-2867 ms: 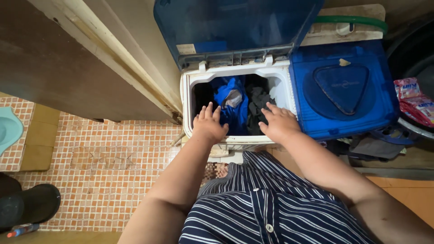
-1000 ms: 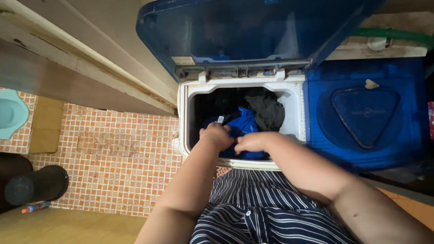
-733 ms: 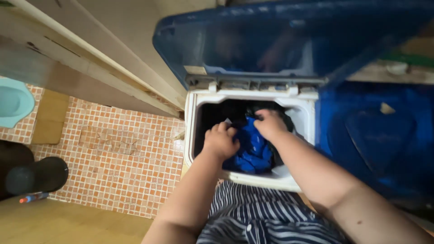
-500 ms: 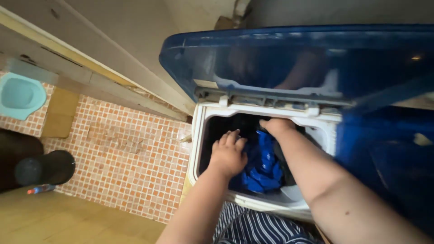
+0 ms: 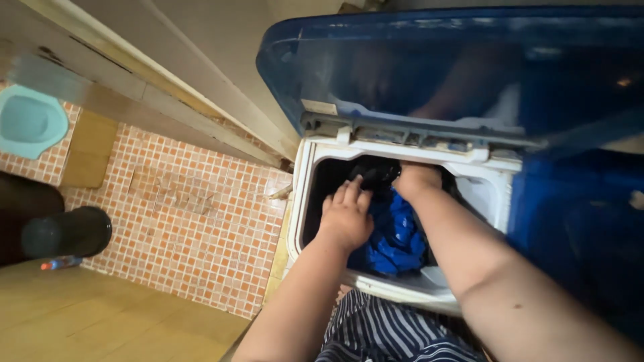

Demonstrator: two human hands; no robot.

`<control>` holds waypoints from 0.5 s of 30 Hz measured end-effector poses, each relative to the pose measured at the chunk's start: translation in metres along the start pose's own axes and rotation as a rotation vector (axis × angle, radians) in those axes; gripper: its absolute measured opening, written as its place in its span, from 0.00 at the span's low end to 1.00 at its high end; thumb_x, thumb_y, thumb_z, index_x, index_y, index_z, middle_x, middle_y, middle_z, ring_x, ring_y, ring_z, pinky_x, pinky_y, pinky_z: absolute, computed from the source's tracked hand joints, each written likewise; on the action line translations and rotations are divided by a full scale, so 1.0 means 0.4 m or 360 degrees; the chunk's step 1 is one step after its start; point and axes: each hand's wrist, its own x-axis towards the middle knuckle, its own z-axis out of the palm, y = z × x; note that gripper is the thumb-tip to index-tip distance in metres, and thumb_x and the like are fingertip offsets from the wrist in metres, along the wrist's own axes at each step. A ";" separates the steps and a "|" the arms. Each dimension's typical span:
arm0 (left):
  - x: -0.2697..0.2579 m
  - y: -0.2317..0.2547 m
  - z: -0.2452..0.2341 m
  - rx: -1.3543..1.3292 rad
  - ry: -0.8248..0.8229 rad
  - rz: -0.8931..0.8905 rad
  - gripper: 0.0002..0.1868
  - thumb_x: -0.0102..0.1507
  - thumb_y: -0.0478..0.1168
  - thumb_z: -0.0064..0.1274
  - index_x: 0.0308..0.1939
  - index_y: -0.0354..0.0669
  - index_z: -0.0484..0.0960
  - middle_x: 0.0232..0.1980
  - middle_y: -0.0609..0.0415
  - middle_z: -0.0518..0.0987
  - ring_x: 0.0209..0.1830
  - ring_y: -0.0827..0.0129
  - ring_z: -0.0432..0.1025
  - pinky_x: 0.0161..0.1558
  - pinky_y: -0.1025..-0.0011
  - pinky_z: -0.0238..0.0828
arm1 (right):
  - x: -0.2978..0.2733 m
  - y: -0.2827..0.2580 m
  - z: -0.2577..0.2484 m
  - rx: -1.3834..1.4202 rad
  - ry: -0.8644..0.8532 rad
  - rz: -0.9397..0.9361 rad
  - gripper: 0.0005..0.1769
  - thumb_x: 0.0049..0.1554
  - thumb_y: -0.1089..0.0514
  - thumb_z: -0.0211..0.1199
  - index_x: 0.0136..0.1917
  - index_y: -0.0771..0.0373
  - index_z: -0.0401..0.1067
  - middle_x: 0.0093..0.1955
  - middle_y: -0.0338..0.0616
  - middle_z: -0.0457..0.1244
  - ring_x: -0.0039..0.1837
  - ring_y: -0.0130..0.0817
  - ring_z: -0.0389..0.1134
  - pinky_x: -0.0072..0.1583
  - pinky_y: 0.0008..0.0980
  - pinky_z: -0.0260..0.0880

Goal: Loading clothes into a twin-tub washing machine and preparing detergent.

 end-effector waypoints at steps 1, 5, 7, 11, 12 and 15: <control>-0.002 0.003 -0.002 0.0023 0.0091 0.0014 0.32 0.57 0.50 0.54 0.66 0.53 0.73 0.79 0.48 0.58 0.76 0.50 0.55 0.67 0.44 0.53 | -0.040 -0.007 -0.026 0.0027 -0.0162 0.0047 0.34 0.49 0.47 0.69 0.68 0.47 0.69 0.70 0.50 0.62 0.70 0.54 0.63 0.68 0.50 0.65; -0.015 0.024 -0.019 0.0029 0.0399 0.0144 0.32 0.63 0.56 0.50 0.70 0.51 0.70 0.79 0.46 0.57 0.76 0.49 0.55 0.68 0.43 0.52 | -0.190 0.008 -0.073 -0.0070 -0.0143 0.0061 0.24 0.52 0.48 0.68 0.61 0.50 0.72 0.56 0.52 0.70 0.61 0.53 0.70 0.61 0.50 0.72; -0.022 0.030 -0.034 -0.0025 0.0580 0.0220 0.32 0.64 0.59 0.49 0.70 0.52 0.71 0.79 0.47 0.59 0.76 0.49 0.57 0.69 0.44 0.52 | -0.282 -0.006 -0.129 -0.0123 -0.0076 -0.0094 0.21 0.49 0.49 0.69 0.56 0.52 0.73 0.50 0.52 0.70 0.56 0.53 0.72 0.56 0.50 0.73; -0.055 0.038 -0.065 -0.0061 0.0728 0.0417 0.30 0.67 0.58 0.49 0.69 0.53 0.73 0.80 0.48 0.61 0.77 0.48 0.59 0.70 0.46 0.54 | -0.432 0.000 -0.179 -0.0118 -0.0010 -0.0337 0.19 0.49 0.50 0.68 0.53 0.54 0.74 0.46 0.48 0.71 0.53 0.51 0.72 0.54 0.51 0.73; -0.057 0.042 -0.078 -0.0088 0.0746 0.0457 0.28 0.67 0.57 0.48 0.68 0.53 0.74 0.78 0.49 0.64 0.76 0.49 0.60 0.70 0.47 0.55 | -0.453 -0.002 -0.193 -0.0175 -0.0139 -0.0392 0.18 0.49 0.50 0.67 0.53 0.54 0.74 0.46 0.49 0.71 0.52 0.51 0.73 0.54 0.51 0.73; -0.053 0.039 -0.078 -0.0149 0.0714 0.0568 0.25 0.67 0.56 0.49 0.66 0.54 0.76 0.75 0.53 0.69 0.74 0.52 0.63 0.70 0.50 0.58 | -0.483 -0.007 -0.220 -0.0170 -0.0403 -0.0471 0.20 0.50 0.48 0.68 0.54 0.56 0.75 0.47 0.50 0.71 0.52 0.52 0.72 0.54 0.51 0.72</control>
